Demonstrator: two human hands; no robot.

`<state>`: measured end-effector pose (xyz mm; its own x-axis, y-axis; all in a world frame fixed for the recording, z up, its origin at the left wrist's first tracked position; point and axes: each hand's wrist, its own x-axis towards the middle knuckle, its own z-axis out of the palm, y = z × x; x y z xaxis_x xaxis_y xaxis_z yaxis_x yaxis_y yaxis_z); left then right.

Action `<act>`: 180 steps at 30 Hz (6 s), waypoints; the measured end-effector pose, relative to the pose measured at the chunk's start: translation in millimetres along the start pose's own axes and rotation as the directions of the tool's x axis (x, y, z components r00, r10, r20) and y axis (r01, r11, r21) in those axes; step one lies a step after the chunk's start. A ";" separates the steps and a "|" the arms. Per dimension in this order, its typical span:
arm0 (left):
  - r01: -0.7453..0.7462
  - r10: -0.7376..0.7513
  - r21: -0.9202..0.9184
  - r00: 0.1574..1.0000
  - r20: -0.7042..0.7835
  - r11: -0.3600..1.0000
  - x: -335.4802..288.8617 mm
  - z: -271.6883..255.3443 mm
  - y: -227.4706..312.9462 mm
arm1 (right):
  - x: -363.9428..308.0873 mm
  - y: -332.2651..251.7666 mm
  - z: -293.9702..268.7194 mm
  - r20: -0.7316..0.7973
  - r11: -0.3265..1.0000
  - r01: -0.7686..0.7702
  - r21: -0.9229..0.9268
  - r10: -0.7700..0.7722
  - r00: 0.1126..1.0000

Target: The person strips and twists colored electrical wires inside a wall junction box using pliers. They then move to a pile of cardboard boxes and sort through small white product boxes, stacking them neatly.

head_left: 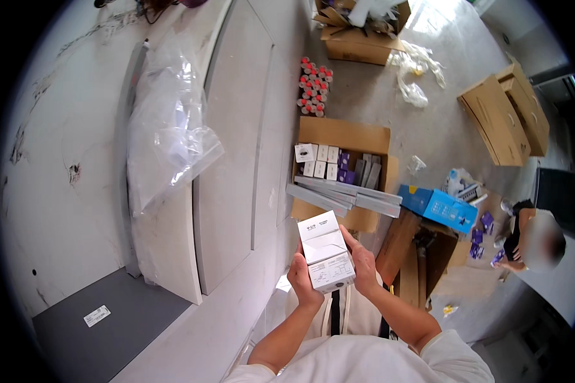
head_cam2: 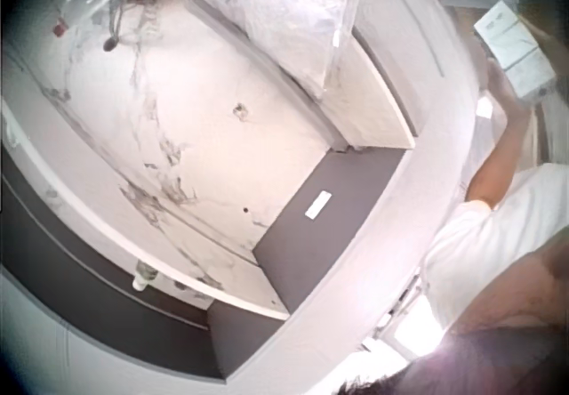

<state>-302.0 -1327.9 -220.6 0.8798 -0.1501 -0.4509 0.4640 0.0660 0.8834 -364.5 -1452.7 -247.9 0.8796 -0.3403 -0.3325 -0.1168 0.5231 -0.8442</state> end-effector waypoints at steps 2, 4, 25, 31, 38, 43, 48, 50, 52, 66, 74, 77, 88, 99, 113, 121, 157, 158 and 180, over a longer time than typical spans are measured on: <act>-0.013 0.012 0.051 1.000 0.020 0.999 -8.8 -3.0 -1.7 | -11.3 1.2 0.2 -0.024 1.000 0.005 -0.004 -0.005 1.000; -0.044 0.039 0.096 0.998 0.057 0.994 -11.1 -1.5 -3.0 | -17.3 -1.4 1.2 -0.068 0.999 0.018 -0.026 -0.020 0.997; 0.305 -0.457 0.424 0.830 0.322 0.853 2.2 -48.8 -86.1 | -111.6 129.2 13.2 -0.624 0.985 -0.029 0.171 0.132 0.770; 0.424 -0.592 0.520 0.777 0.212 0.742 -10.6 -67.4 -189.6 | -139.9 211.7 -25.3 -0.679 0.916 0.034 0.401 0.272 0.682; 0.435 -0.698 0.693 0.703 0.137 0.574 21.4 -95.5 -430.2 | -153.1 408.5 -144.4 -0.697 0.844 0.003 0.536 0.440 0.566; 0.466 -0.703 0.663 0.699 0.132 0.587 67.1 -101.0 -588.7 | -125.3 548.4 -231.4 -0.661 0.766 0.018 0.643 0.542 0.519; 0.569 -0.762 0.580 0.631 0.148 0.583 123.4 -100.1 -666.0 | -73.8 636.3 -284.9 -0.689 0.832 -0.036 0.554 0.482 0.541; 0.685 -0.786 0.386 0.522 0.333 0.618 139.6 -91.1 -686.5 | -56.8 645.5 -310.3 -0.612 0.770 0.110 0.629 0.403 0.681; 0.631 -0.772 0.445 0.538 0.339 0.635 154.3 -91.2 -708.2 | -49.3 650.7 -320.9 -0.542 0.691 0.033 0.722 0.535 0.648; -0.065 -0.867 0.958 0.411 0.281 0.279 161.3 -92.7 -528.8 | -56.9 534.3 -277.8 -0.923 0.907 -0.376 0.191 0.297 0.246; 0.144 -0.315 0.558 0.923 0.223 0.817 374.6 -51.2 -324.2 | 132.3 349.7 -203.4 -0.693 0.998 0.047 0.030 -0.013 0.721; -0.175 0.129 0.871 0.983 0.129 0.458 451.3 -39.4 -327.3 | 249.2 352.8 -199.5 -0.508 0.963 -0.122 -0.242 -0.018 0.861; -0.373 0.263 0.906 0.911 0.317 0.200 521.6 -35.2 -376.1 | 402.0 452.8 -213.5 -0.535 0.641 -0.573 -0.511 0.285 0.795; 0.068 -0.206 0.525 0.956 0.209 0.848 340.6 -35.8 -373.9 | 266.8 364.1 -207.9 -0.221 0.867 -0.240 -0.436 0.155 0.963; 0.070 -0.715 0.780 0.458 0.528 0.622 126.4 -82.5 -364.7 | -41.0 349.9 -178.6 -0.424 0.795 -0.270 0.543 0.537 0.730; 0.098 -0.799 0.886 0.485 0.355 0.453 76.9 -71.9 -472.0 | -108.7 434.9 -218.5 -0.488 0.719 -0.092 0.689 0.554 0.675; 0.076 0.119 0.996 0.990 -0.070 -0.047 472.7 -12.7 -458.5 | 336.7 394.3 -203.0 -0.482 0.851 -0.132 -0.508 -0.153 0.863; 0.115 0.116 0.990 0.988 -0.105 -0.085 476.9 -4.9 -463.2 | 360.7 399.5 -202.9 -0.493 0.811 -0.203 -0.549 -0.118 0.862; 0.058 -0.062 0.122 0.998 0.027 0.991 333.0 -131.0 -346.4 | 454.1 462.5 -187.0 -0.549 0.197 -0.512 -0.836 -0.334 0.767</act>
<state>-156.2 -1271.5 -693.5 0.8463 -0.1802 -0.5013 0.4986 -0.0633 0.8645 -105.3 -1511.4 -867.9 0.4602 -0.8641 -0.2039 -0.8591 -0.3755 -0.3478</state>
